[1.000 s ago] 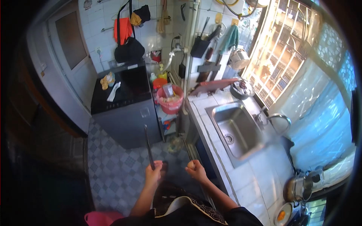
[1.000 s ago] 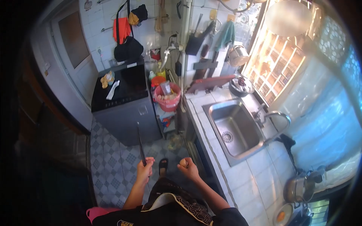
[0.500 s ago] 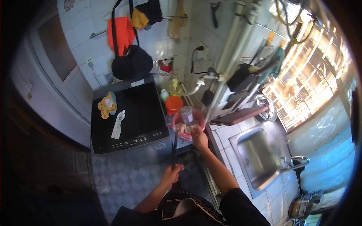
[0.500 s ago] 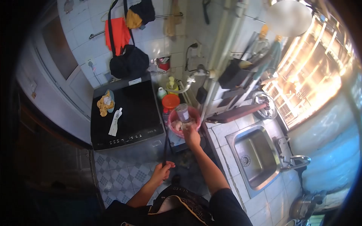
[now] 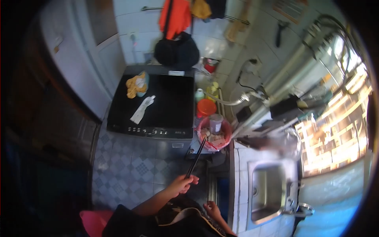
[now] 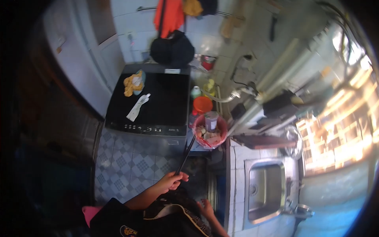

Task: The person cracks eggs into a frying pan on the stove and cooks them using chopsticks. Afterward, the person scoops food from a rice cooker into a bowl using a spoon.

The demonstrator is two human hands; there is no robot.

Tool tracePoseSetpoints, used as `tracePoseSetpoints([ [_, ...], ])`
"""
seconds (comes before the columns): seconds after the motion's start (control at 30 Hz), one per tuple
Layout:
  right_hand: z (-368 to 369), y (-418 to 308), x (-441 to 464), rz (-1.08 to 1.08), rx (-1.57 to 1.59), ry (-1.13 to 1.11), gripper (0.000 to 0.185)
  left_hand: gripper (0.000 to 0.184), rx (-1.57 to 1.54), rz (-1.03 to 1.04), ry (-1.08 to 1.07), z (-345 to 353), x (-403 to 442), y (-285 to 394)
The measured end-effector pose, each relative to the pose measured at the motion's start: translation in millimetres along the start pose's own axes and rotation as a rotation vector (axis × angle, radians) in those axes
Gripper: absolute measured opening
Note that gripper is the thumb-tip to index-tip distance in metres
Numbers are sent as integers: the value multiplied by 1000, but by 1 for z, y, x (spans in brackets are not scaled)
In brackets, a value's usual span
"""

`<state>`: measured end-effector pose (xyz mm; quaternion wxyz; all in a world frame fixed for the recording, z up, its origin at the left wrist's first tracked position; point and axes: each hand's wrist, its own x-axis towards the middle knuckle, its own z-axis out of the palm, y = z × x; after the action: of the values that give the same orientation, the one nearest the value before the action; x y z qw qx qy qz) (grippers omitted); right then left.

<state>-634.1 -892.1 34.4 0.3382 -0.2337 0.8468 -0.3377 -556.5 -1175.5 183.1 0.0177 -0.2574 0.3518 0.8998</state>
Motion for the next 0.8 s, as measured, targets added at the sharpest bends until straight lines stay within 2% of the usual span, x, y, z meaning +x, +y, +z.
tracePoseSetpoints([
  [0.07, -13, -38, -2, 10, 21, 20, 39, 23, 6, 41, 41, -5, -26, -8],
  [0.13, -11, -66, 16, -93, 4, 30, 38, 19, -102, 57, 130, -13, -49, -13],
  [0.2, -14, -141, 26, -340, -51, -36, 41, 16, -164, 89, 139, -29, -70, -23],
  [0.27, 1, -194, 43, -819, -150, -98, 51, 13, -231, 113, 213, -41, -91, -23],
  [0.3, 12, -214, 53, -840, -160, -129, 51, 13, -225, 93, 264, -49, -100, -21],
  [0.37, 42, -253, 72, -1335, -379, -325, 66, 13, -235, 98, 324, -67, -121, -14],
  [0.43, 76, -302, 80, -1440, -420, -434, 67, 14, 112, 138, 500, -86, -143, -6],
  [0.47, 94, -329, 81, -1520, -456, -523, 67, 14, 96, 158, 510, -102, -152, -4],
  [0.53, 133, -378, 80, -1544, -505, -587, 68, 17, 335, 400, 510, -141, -171, -4],
  [0.57, 160, -398, 80, -1587, -578, -590, 69, 15, 392, 416, 589, -168, -175, -9],
  [0.6, 186, -414, 77, -1621, -648, -590, 69, 15, 385, 418, 599, -184, -196, 10],
  [0.67, 255, -436, 81, -1611, -626, -595, 70, 17, 458, 277, 646, -222, -247, 51],
  [0.7, 284, -446, 81, -1596, -621, -604, 71, 21, 556, 459, 683, -254, -261, 47],
  [0.73, 310, -455, 78, -1590, -630, -622, 71, 21, 537, 457, 684, -274, -282, 52],
  [0.8, 367, -487, 73, -1424, -580, -537, 67, 23, 690, 267, 765, -318, -324, 83],
])
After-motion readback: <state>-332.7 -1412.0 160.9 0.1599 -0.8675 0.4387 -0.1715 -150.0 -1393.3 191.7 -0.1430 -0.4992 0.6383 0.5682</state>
